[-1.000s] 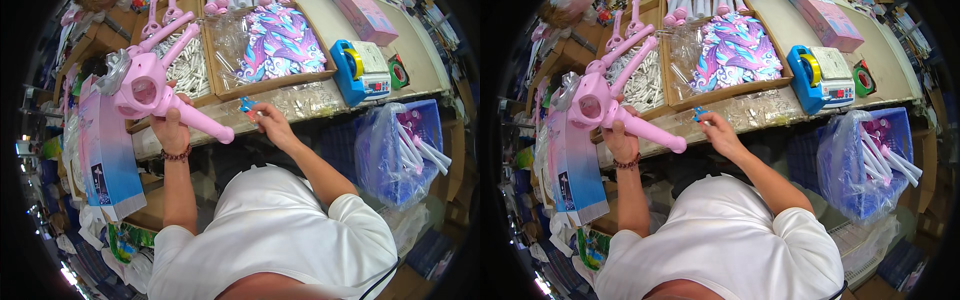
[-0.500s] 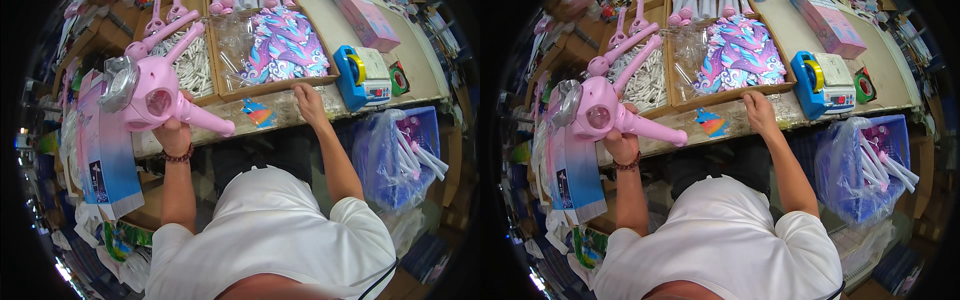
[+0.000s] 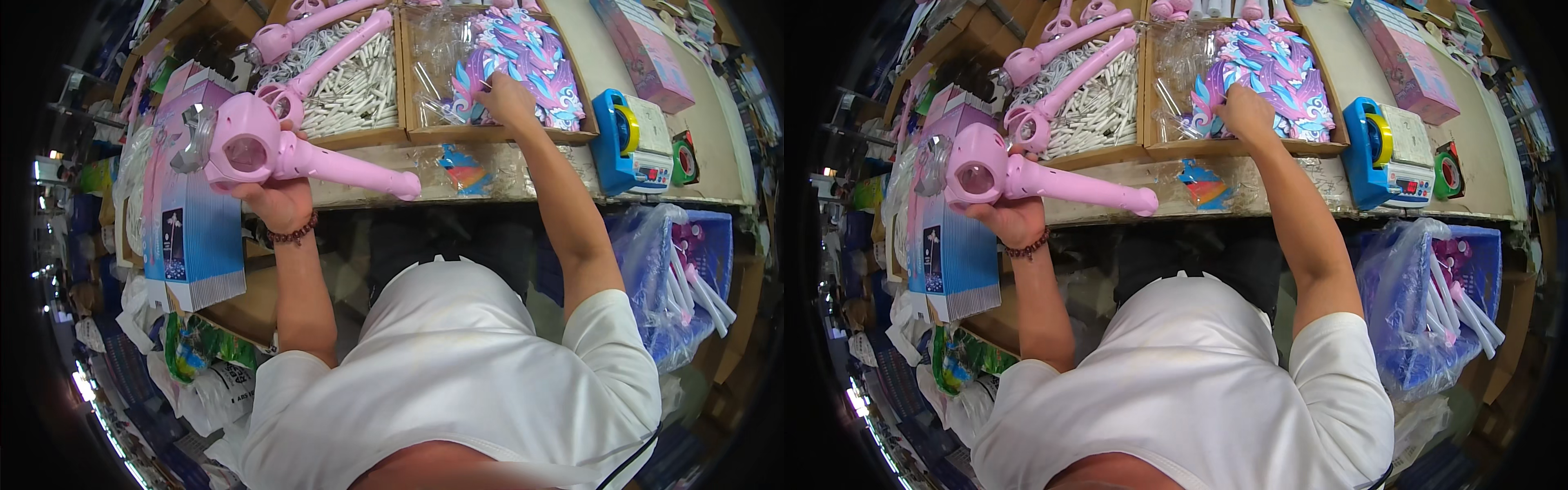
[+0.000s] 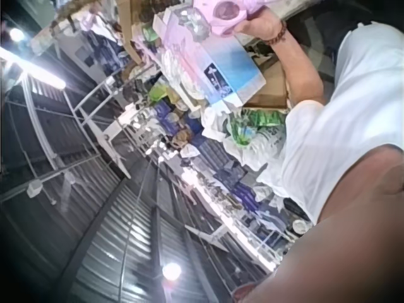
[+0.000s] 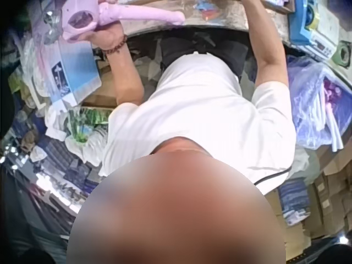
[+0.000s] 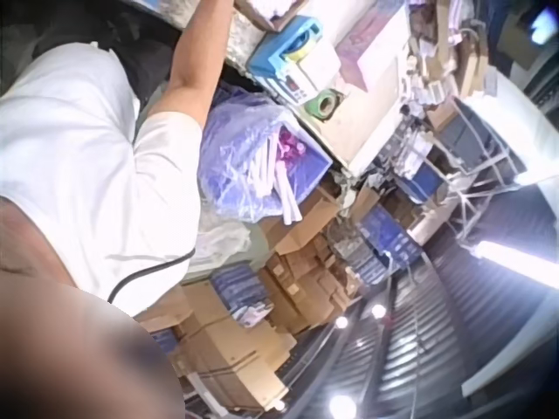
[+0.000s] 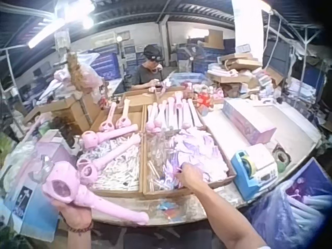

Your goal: The person assembles a pink toy wand by attaching colorful wing-shaped stickers to the wand's head. The person picks up a wand, applies stickers to both sides, and places the completed wand back on the table.

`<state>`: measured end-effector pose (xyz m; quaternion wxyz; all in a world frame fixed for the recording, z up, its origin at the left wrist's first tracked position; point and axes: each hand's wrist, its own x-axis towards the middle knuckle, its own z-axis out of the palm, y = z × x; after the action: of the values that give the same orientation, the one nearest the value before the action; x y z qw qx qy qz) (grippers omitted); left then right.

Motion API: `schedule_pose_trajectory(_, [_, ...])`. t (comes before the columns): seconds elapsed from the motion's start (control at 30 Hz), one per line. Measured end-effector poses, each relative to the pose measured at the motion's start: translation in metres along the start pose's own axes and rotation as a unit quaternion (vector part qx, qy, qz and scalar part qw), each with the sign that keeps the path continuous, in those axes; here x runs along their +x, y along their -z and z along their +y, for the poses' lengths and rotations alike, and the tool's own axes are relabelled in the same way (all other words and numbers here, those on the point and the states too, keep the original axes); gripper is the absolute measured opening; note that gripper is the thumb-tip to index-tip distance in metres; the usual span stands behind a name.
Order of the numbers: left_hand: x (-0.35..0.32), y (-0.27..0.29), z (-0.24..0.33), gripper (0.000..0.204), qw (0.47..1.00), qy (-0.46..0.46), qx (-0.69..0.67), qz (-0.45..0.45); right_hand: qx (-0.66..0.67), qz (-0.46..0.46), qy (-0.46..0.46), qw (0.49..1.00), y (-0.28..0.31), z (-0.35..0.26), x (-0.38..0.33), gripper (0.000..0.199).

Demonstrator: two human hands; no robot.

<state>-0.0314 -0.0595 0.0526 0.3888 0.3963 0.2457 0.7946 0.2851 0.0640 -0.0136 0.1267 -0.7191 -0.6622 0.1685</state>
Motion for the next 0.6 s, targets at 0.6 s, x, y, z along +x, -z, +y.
schedule_pose_trajectory(0.6, [0.03,0.098,-0.005,0.094,0.927,0.108,-0.313,0.174,0.513,0.125,-0.019,0.849,0.002,0.01,0.018,0.026])
